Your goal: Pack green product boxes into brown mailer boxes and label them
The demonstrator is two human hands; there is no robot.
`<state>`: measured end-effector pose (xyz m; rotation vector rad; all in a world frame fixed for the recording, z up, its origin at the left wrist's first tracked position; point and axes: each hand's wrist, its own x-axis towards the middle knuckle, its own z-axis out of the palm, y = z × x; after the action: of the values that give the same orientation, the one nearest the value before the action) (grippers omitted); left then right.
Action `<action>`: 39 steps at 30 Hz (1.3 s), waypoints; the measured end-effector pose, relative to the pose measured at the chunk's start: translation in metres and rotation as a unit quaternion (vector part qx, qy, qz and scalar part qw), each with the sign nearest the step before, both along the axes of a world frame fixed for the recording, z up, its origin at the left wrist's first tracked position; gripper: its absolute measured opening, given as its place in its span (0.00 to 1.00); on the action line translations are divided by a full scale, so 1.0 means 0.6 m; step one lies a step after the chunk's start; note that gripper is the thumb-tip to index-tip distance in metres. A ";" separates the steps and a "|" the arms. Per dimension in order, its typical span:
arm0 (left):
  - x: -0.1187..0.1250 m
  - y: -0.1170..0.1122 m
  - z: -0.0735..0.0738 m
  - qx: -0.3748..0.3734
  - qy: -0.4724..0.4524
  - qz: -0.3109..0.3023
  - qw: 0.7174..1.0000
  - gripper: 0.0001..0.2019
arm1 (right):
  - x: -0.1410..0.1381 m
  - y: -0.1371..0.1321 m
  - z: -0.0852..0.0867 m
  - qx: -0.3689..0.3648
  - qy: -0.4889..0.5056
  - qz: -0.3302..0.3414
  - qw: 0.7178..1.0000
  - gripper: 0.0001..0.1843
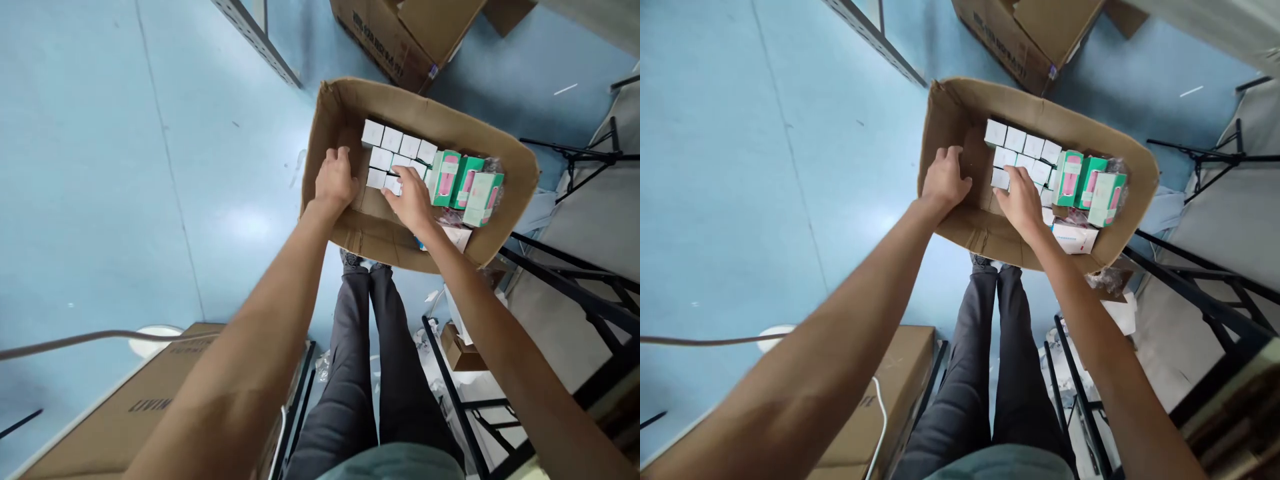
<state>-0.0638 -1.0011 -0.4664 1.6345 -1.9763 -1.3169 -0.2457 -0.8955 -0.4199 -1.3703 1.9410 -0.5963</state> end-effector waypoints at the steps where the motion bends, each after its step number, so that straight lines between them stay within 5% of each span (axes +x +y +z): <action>1: -0.007 -0.006 -0.028 -0.009 0.003 -0.004 1.000 0.25 | -0.002 -0.009 -0.037 -0.003 -0.004 0.005 1.000 0.21; 7: -0.059 -0.092 -0.138 -0.023 -0.016 -0.067 0.997 0.21 | -0.017 -0.100 -0.251 -0.040 -0.017 0.031 0.999 0.26; 13: -0.120 -0.180 -0.213 0.061 -0.185 -0.238 0.951 0.36 | -0.034 -0.219 -0.415 0.025 -0.003 0.012 1.000 0.35; 17: -0.135 -0.170 -0.276 0.022 -0.166 -0.213 0.962 0.40 | -0.025 -0.243 -0.464 0.054 -0.018 -0.006 0.998 0.36; 22: -0.098 -0.148 -0.296 0.035 -0.193 -0.112 0.974 0.26 | 0.015 -0.238 -0.430 0.101 0.040 0.035 0.993 0.37; 27: -0.030 -0.096 -0.225 0.009 -0.131 -0.013 0.991 0.23 | 0.064 -0.184 -0.350 0.063 -0.009 -0.012 0.998 0.49; 32: 0.051 0.004 -0.067 -0.015 -0.091 0.056 0.994 0.26 | 0.114 -0.049 -0.207 0.105 -0.130 -0.149 0.975 0.52; 35: 0.108 0.078 0.055 -0.004 -0.070 0.084 0.994 0.32 | 0.142 0.045 -0.094 0.161 -0.256 -0.274 0.913 0.55; 39: 0.165 0.172 0.228 0.079 -0.028 0.111 0.990 0.31 | 0.168 0.151 0.064 0.199 -0.395 -0.439 0.782 0.48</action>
<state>0.0352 -0.8981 -0.3295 1.9207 -1.6958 -1.3841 -0.1448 -0.8047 -0.3816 0.1746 1.7067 -0.9115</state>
